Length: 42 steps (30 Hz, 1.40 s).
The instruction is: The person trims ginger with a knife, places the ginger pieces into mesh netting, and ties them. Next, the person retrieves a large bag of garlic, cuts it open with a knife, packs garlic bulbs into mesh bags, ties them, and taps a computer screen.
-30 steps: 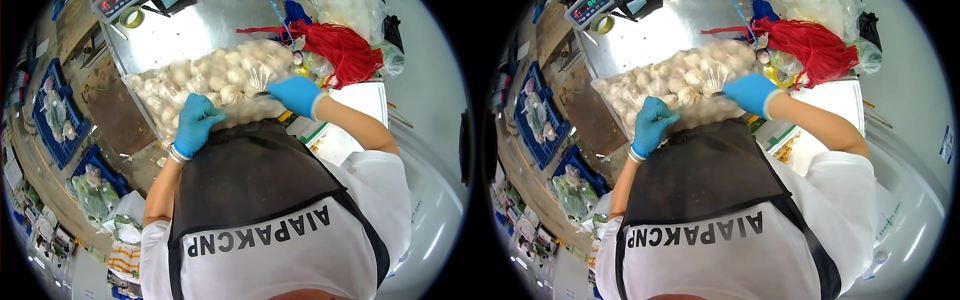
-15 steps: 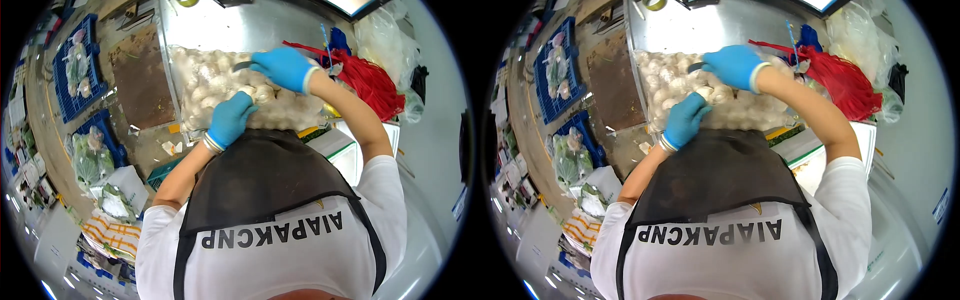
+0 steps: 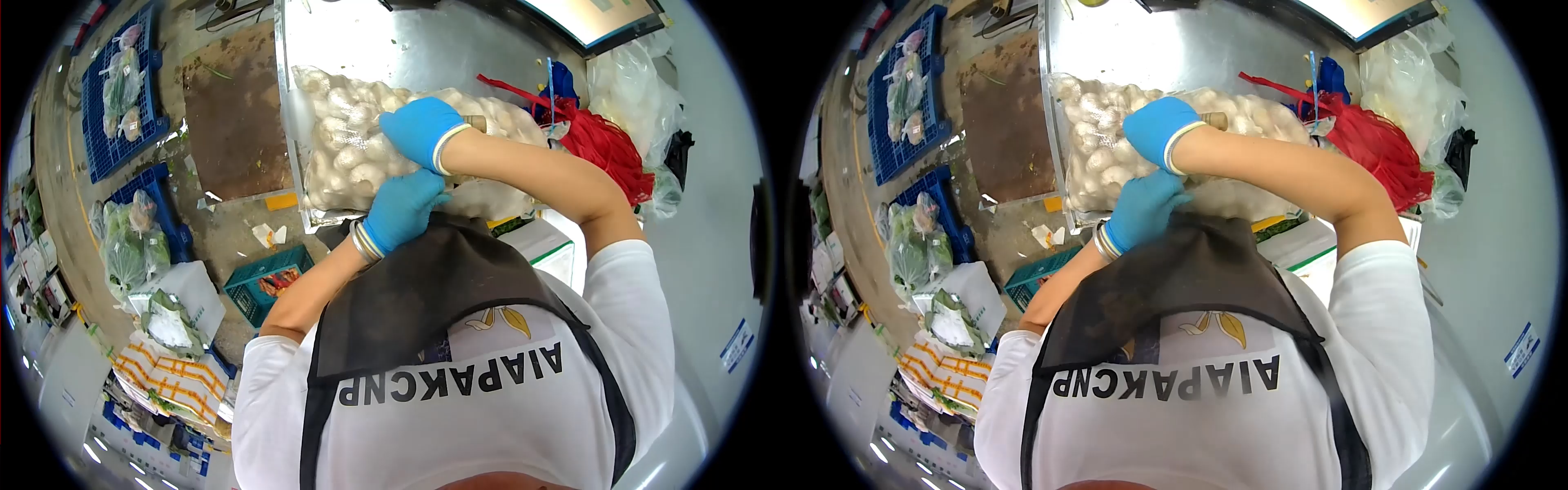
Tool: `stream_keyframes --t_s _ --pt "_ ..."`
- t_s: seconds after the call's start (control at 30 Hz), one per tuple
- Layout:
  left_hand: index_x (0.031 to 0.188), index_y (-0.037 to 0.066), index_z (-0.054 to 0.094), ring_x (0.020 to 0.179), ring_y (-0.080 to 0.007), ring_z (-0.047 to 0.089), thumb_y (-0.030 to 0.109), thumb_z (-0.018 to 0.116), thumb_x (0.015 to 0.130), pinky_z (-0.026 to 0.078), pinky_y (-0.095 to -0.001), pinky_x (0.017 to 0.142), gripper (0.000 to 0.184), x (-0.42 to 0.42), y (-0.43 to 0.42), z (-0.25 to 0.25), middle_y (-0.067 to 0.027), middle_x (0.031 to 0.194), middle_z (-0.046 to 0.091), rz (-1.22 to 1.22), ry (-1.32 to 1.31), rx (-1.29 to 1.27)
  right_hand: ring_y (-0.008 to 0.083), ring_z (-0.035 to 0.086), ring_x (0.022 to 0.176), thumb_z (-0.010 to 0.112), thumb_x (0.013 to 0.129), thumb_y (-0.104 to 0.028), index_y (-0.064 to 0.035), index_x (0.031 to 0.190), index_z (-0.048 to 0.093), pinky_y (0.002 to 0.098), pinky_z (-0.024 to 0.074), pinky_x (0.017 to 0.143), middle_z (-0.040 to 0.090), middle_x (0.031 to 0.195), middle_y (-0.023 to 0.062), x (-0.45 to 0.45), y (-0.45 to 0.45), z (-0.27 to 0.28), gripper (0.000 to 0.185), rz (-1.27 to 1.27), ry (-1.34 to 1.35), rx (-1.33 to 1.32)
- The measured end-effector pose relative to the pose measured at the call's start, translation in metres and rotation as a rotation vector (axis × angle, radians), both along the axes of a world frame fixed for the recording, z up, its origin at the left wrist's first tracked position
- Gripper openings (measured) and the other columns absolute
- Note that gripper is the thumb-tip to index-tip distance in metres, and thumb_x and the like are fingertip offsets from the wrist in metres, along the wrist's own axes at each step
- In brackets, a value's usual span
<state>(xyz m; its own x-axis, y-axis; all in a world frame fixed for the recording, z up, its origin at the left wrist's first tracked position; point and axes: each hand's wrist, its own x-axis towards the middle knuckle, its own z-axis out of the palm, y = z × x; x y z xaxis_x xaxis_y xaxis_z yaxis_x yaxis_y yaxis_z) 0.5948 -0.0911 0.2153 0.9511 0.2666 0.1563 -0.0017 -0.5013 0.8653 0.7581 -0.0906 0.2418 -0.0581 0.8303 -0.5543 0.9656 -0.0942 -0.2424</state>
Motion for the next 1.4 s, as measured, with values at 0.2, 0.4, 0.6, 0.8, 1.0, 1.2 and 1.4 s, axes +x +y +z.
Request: stream_keyframes --t_s 0.2,0.4,0.6,0.8,1.0,1.2,1.4 --pt "0.086 0.01 0.055 0.067 -0.0348 0.059 0.017 0.068 0.082 0.046 -0.0432 0.054 0.016 -0.009 0.004 0.002 -0.0116 0.08 0.056 -0.067 0.064 0.002 0.0332 0.067 0.07 0.062 0.079 -0.011 -0.0048 0.101 0.057 0.0404 0.0531 0.059 0.066 0.077 0.0171 0.015 -0.058 0.014 0.024 -0.159 0.057 0.073" --pt "0.084 0.009 0.053 0.063 -0.0333 0.058 0.019 0.071 0.08 0.044 -0.0426 0.053 0.021 -0.002 0.005 -0.006 -0.0116 0.077 0.053 -0.076 -0.036 -0.018 0.0329 0.067 0.07 0.063 0.08 -0.014 -0.0041 0.102 0.057 0.041 0.0531 0.06 0.067 0.077 0.0174 0.006 -0.059 0.012 0.025 -0.172 0.071 0.08" --pt "0.083 0.008 0.051 0.064 -0.0326 0.056 0.02 0.073 0.078 0.043 -0.0408 0.052 0.025 -0.007 0.001 -0.009 -0.0121 0.074 0.053 -0.089 -0.011 -0.039 0.0323 0.067 0.072 0.065 0.079 -0.019 -0.0053 0.104 0.058 0.0416 0.0538 0.061 0.066 0.078 0.0169 0.017 -0.079 0.017 0.03 -0.123 0.09 0.08" --pt "0.079 0.01 0.053 0.064 -0.0318 0.055 0.021 0.073 0.079 0.043 -0.0402 0.053 0.023 -0.016 0.007 -0.004 -0.0113 0.073 0.052 -0.142 0.075 0.001 0.0328 0.067 0.071 0.063 0.082 -0.021 -0.0076 0.106 0.058 0.0416 0.0533 0.06 0.066 0.075 0.0161 0.022 -0.08 0.024 0.029 -0.113 0.054 0.034" --pt "0.079 0.013 0.057 0.067 -0.0292 0.057 0.024 0.067 0.082 0.043 -0.0386 0.055 0.016 -0.009 0.017 0.008 -0.0073 0.08 0.056 -0.177 0.062 0.122 0.0286 0.066 0.073 0.057 0.091 -0.035 -0.0116 0.112 0.058 0.0382 0.0503 0.062 0.066 0.082 0.0091 0.066 -0.127 0.023 0.031 -0.35 0.082 0.146" --pt "0.082 0.01 0.059 0.073 -0.0324 0.056 0.016 0.065 0.083 0.044 -0.0409 0.061 0.008 0.027 0.033 0.018 -0.0091 0.085 0.058 -0.196 0.008 0.244 0.0313 0.064 0.091 0.063 0.085 -0.035 -0.0125 0.125 0.056 0.0398 0.0512 0.079 0.065 0.1 0.0132 0.052 -0.079 -0.055 0.046 -0.55 0.104 0.624" --pt "0.079 0.007 0.058 0.066 -0.0343 0.056 0.012 0.07 0.08 0.044 -0.0413 0.057 0.013 -0.004 0.015 0.013 -0.0131 0.072 0.056 -0.26 0.173 0.128 0.0343 0.063 0.097 0.058 0.084 -0.028 -0.01 0.106 0.063 0.042 0.0493 0.084 0.066 0.106 0.0152 0.102 -0.046 -0.084 0.029 -0.597 0.329 0.238"
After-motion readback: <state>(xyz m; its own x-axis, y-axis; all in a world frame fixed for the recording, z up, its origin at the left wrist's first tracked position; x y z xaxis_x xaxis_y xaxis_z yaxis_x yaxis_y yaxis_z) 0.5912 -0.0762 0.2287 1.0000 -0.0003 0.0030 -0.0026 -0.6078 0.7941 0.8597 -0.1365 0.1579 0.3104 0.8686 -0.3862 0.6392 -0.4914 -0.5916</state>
